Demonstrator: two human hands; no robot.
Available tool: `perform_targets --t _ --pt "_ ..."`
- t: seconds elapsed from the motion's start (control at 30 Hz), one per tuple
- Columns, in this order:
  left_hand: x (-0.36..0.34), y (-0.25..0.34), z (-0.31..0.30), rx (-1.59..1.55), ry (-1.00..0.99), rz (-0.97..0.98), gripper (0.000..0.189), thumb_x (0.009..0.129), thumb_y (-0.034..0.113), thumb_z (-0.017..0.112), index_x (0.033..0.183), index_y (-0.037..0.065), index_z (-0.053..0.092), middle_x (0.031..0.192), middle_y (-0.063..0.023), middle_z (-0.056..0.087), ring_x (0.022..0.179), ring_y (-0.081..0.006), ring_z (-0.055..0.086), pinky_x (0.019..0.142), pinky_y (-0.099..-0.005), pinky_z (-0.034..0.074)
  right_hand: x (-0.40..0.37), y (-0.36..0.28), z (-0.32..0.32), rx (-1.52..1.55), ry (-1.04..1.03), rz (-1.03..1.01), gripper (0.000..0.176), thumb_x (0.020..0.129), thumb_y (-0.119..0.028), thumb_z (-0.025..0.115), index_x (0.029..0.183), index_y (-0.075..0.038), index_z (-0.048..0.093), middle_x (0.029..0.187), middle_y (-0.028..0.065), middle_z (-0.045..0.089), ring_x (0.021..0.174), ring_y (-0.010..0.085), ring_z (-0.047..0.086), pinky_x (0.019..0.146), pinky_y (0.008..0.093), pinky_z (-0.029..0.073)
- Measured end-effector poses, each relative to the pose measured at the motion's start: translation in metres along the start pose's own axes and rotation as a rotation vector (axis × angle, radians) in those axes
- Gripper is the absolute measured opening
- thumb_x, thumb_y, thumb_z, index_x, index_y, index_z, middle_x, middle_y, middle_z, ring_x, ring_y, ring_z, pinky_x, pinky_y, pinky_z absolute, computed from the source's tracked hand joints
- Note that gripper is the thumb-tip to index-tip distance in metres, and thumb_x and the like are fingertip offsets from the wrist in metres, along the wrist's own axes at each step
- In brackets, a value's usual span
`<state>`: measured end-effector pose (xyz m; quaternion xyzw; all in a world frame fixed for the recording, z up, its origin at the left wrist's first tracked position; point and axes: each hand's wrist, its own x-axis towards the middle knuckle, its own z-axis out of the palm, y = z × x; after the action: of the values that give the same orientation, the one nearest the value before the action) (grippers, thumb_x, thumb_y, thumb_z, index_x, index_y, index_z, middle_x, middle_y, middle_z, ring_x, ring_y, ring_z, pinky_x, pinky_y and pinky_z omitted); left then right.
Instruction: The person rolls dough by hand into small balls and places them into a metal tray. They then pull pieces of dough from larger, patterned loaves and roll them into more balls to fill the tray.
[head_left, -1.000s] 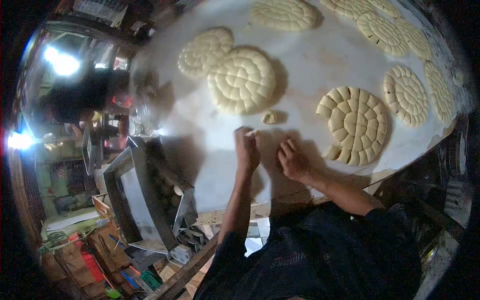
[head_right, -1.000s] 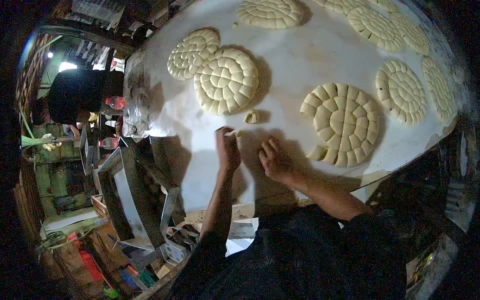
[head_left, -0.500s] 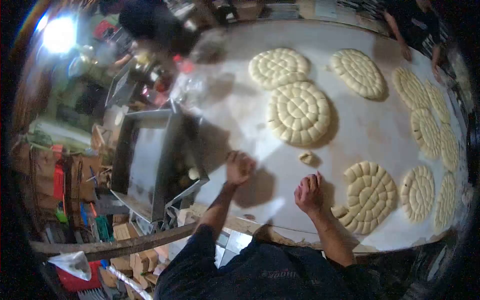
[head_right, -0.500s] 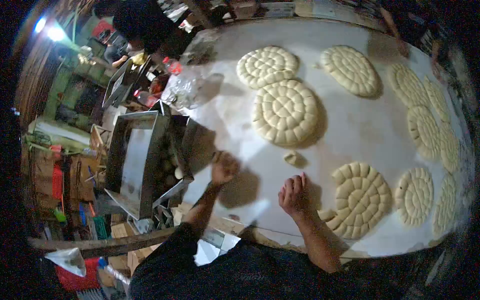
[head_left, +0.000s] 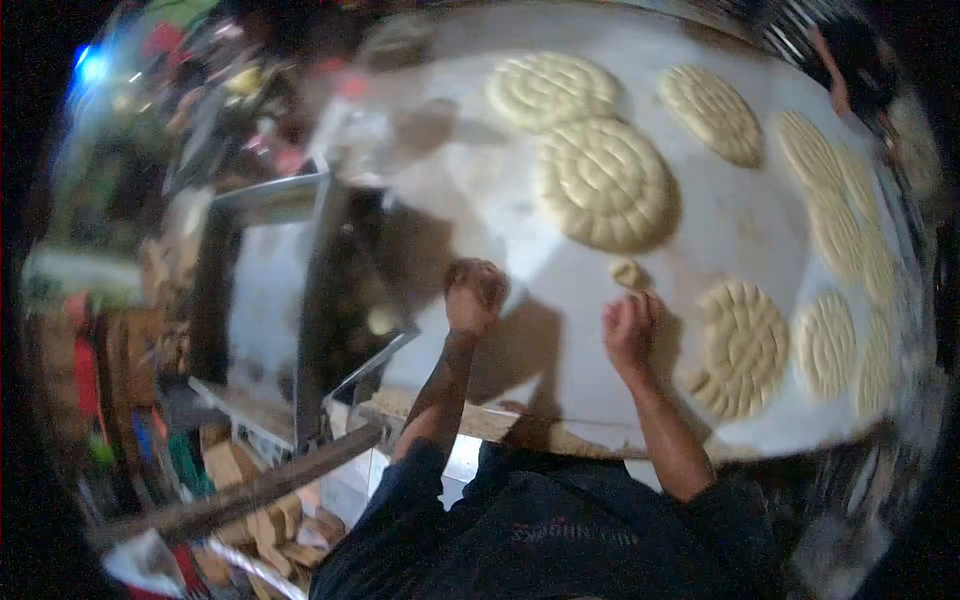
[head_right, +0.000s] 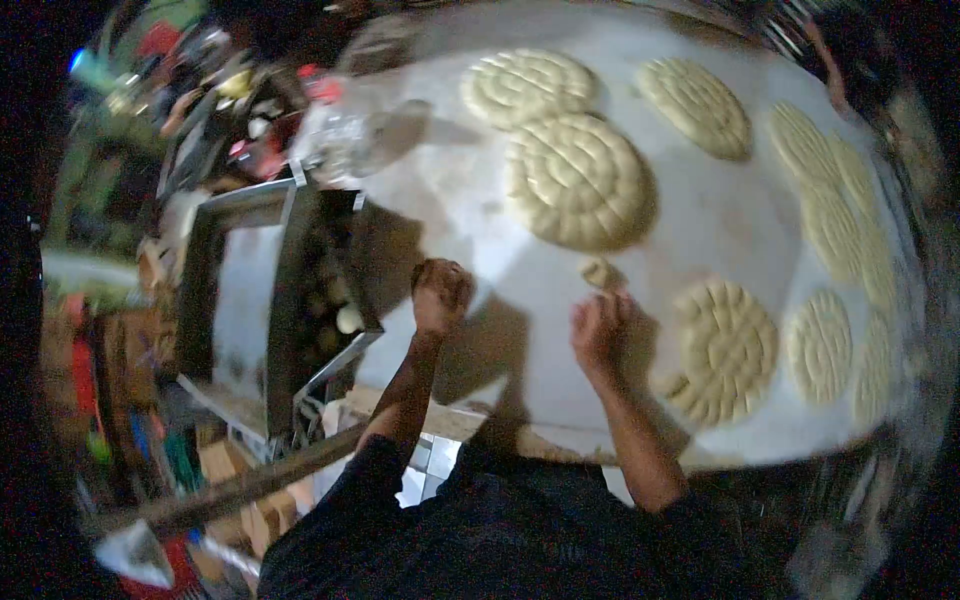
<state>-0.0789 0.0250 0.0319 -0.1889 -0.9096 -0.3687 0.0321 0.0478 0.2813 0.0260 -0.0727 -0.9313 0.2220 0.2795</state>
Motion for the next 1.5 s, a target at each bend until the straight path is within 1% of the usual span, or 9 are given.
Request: perform_targets --t 0.3,0.47,0.63,0.8,1.13,1.3,1.37,1.43,1.5 --pt "-0.093 -0.006 0.003 0.015 0.017 0.593 0.018 0.092 0.014 0.060 0.107 0.003 0.058 0.088 -0.0080 0.058 0.081 -0.0243 0.060 0.074 -0.0402 0.050 0.030 -0.001 0.008 0.015 0.158 0.388 0.026 0.080 -0.016 0.073 0.101 -0.003 0.066 0.095 0.0197 0.066 0.085 0.0355 0.064 0.078 0.0457 0.050" --pt "-0.083 0.042 -0.046 -0.802 -0.158 -0.140 0.033 0.098 0.029 0.055 0.117 0.002 0.055 0.098 -0.0143 0.062 0.091 -0.0234 0.063 0.076 -0.0394 0.050 0.037 -0.058 -0.001 0.128 -0.017 0.303 0.016 0.083 -0.015 0.064 0.094 -0.004 0.069 0.087 0.0190 0.067 0.084 0.0349 0.065 0.076 0.0428 0.052" --pt "-0.074 0.059 -0.082 -0.691 -0.394 0.123 0.036 0.099 0.031 0.053 0.119 0.002 0.055 0.107 -0.0194 0.064 0.098 -0.0261 0.064 0.079 -0.0376 0.050 -0.009 -0.164 -0.033 0.209 -0.427 0.031 0.010 0.083 -0.014 0.067 0.089 -0.006 0.070 0.079 0.0136 0.068 0.069 0.0253 0.065 0.066 0.0354 0.052" --pt "-0.070 0.056 -0.081 -0.569 -0.754 0.098 0.025 0.097 0.024 0.053 0.104 0.000 0.058 0.085 -0.0196 0.063 0.083 -0.0287 0.063 0.072 -0.0407 0.046 -0.030 -0.180 -0.053 0.704 -0.303 0.681 0.017 0.087 -0.019 0.069 0.086 -0.002 0.068 0.080 0.0098 0.070 0.070 0.0120 0.064 0.061 0.0305 0.050" --pt "-0.033 0.136 -0.084 -0.904 -0.893 0.133 0.027 0.094 0.025 0.057 0.100 -0.002 0.057 0.097 -0.0205 0.060 0.076 -0.0329 0.056 0.072 -0.0421 0.047 -0.018 -0.042 -0.062 0.226 0.003 0.293 0.011 0.085 -0.010 0.062 0.092 -0.002 0.059 0.083 0.0153 0.057 0.077 0.0356 0.060 0.071 0.0439 0.050" --pt "-0.039 0.102 -0.002 0.115 -0.038 -0.199 0.051 0.096 0.037 0.056 0.130 0.001 0.045 0.116 -0.0170 0.056 0.090 -0.0298 0.059 0.079 -0.0405 0.051 -0.056 -0.022 -0.046 0.393 -0.065 0.058 0.011 0.084 -0.011 0.066 0.089 -0.003 0.061 0.092 0.0128 0.057 0.077 0.0282 0.060 0.069 0.0390 0.050" --pt "-0.074 0.077 -0.006 -0.672 -0.170 -0.789 0.059 0.095 0.038 0.058 0.138 0.001 0.040 0.122 -0.0167 0.053 0.092 -0.0301 0.060 0.082 -0.0407 0.052 -0.090 -0.003 -0.053 0.326 -0.256 -0.161 0.017 0.077 -0.015 0.070 0.083 -0.003 0.059 0.087 0.0133 0.057 0.085 0.0335 0.059 0.076 0.0455 0.048" --pt "-0.137 -0.079 0.014 0.188 -0.316 -0.053 0.056 0.096 0.025 0.051 0.146 0.007 0.036 0.128 -0.0151 0.051 0.105 -0.0275 0.055 0.087 -0.0401 0.049 -0.095 0.019 -0.090 0.273 -0.235 -0.327 0.017 0.077 -0.016 0.070 0.082 -0.004 0.059 0.087 0.0118 0.057 0.085 0.0329 0.058 0.076 0.0468 0.048" --pt "-0.112 -0.074 -0.003 0.079 -0.318 -0.098 0.050 0.097 0.027 0.049 0.142 0.006 0.040 0.126 -0.0145 0.053 0.106 -0.0270 0.055 0.090 -0.0402 0.048 -0.096 0.047 -0.102 0.087 -0.363 -0.445 0.025 0.076 -0.023 0.069 0.088 -0.003 0.059 0.096 0.0115 0.057 0.090 0.0332 0.055 0.082 0.0521 0.047"
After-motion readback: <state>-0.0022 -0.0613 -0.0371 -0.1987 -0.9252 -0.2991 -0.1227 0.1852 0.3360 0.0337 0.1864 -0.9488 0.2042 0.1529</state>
